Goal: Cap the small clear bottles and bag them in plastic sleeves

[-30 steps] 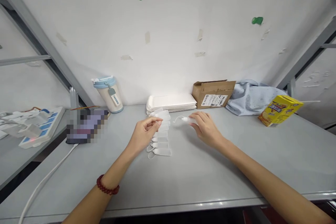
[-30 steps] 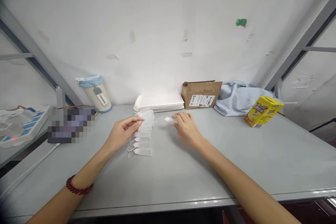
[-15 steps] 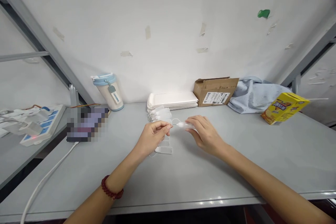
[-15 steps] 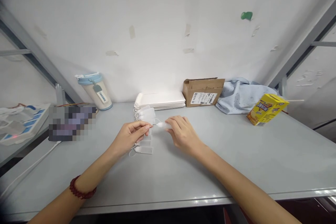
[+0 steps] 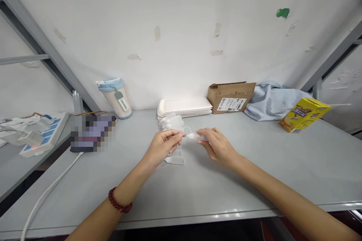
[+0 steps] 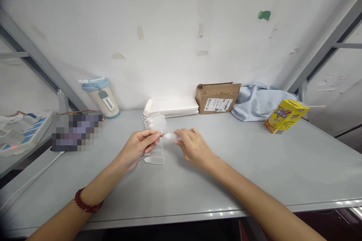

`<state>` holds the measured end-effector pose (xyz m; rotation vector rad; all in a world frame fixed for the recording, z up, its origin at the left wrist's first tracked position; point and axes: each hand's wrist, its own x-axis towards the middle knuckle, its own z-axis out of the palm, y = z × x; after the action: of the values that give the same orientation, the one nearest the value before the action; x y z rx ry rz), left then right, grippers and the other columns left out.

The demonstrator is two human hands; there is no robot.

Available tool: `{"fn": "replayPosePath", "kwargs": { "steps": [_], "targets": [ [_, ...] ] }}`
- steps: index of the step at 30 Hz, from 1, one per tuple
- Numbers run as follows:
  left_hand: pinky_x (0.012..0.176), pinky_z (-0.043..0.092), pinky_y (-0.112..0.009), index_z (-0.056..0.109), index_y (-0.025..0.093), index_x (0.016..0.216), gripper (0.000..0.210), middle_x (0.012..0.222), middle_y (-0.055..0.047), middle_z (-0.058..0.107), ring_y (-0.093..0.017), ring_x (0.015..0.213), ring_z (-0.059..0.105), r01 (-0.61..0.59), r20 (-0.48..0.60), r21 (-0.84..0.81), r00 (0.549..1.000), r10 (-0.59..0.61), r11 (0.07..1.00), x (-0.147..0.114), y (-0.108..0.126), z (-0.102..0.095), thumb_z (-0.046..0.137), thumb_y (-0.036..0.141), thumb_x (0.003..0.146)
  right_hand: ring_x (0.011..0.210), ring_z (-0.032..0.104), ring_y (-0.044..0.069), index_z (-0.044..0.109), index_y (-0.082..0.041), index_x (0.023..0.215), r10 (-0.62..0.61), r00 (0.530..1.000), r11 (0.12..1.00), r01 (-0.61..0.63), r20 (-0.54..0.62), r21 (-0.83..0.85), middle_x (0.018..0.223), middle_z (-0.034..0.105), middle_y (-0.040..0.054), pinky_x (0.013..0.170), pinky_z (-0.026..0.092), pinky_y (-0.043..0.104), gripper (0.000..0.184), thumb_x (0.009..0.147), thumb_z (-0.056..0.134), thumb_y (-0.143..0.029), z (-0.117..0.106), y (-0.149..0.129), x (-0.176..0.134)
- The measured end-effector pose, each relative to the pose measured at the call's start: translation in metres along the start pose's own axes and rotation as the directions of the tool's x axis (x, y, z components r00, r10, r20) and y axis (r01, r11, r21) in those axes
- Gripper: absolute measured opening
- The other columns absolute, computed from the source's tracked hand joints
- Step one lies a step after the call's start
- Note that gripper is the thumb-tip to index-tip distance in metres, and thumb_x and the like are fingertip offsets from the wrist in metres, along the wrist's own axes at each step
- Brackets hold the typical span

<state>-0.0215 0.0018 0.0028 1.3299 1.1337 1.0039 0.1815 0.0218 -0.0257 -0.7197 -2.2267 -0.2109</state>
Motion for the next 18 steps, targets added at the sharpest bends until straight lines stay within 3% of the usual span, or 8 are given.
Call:
{"fn": "replayPosePath", "kwargs": {
  "steps": [11,18],
  "targets": [
    [0.046,0.025,-0.022,0.062,0.014,0.074,0.025,0.070,0.001,0.052,-0.003,0.044,0.029,-0.010,0.023,-0.038,1.000,0.011,0.999,0.0007,0.0001,-0.0017,0.057,0.038,0.077,0.062,0.051,0.016,0.042,-0.017,0.105,0.029,1.000,0.999,-0.029,0.007,0.027,0.080,0.061,0.0056,0.061,0.038,0.028,0.015,0.090,0.041,-0.015,-0.0013,-0.0006,0.0002],
    [0.050,0.027,-0.022,0.059,0.014,0.066,0.025,0.059,0.004,0.049,-0.003,0.044,0.029,0.004,0.025,-0.047,1.000,-0.003,0.999,-0.0007,0.0024,-0.0005,0.058,0.037,0.077,0.063,0.051,0.016,0.041,-0.017,0.105,0.032,0.999,0.999,-0.032,0.011,0.021,0.082,0.063,0.0064,0.061,0.038,0.028,0.015,0.090,0.042,-0.015,0.0001,0.0002,-0.0006]
  ]
}}
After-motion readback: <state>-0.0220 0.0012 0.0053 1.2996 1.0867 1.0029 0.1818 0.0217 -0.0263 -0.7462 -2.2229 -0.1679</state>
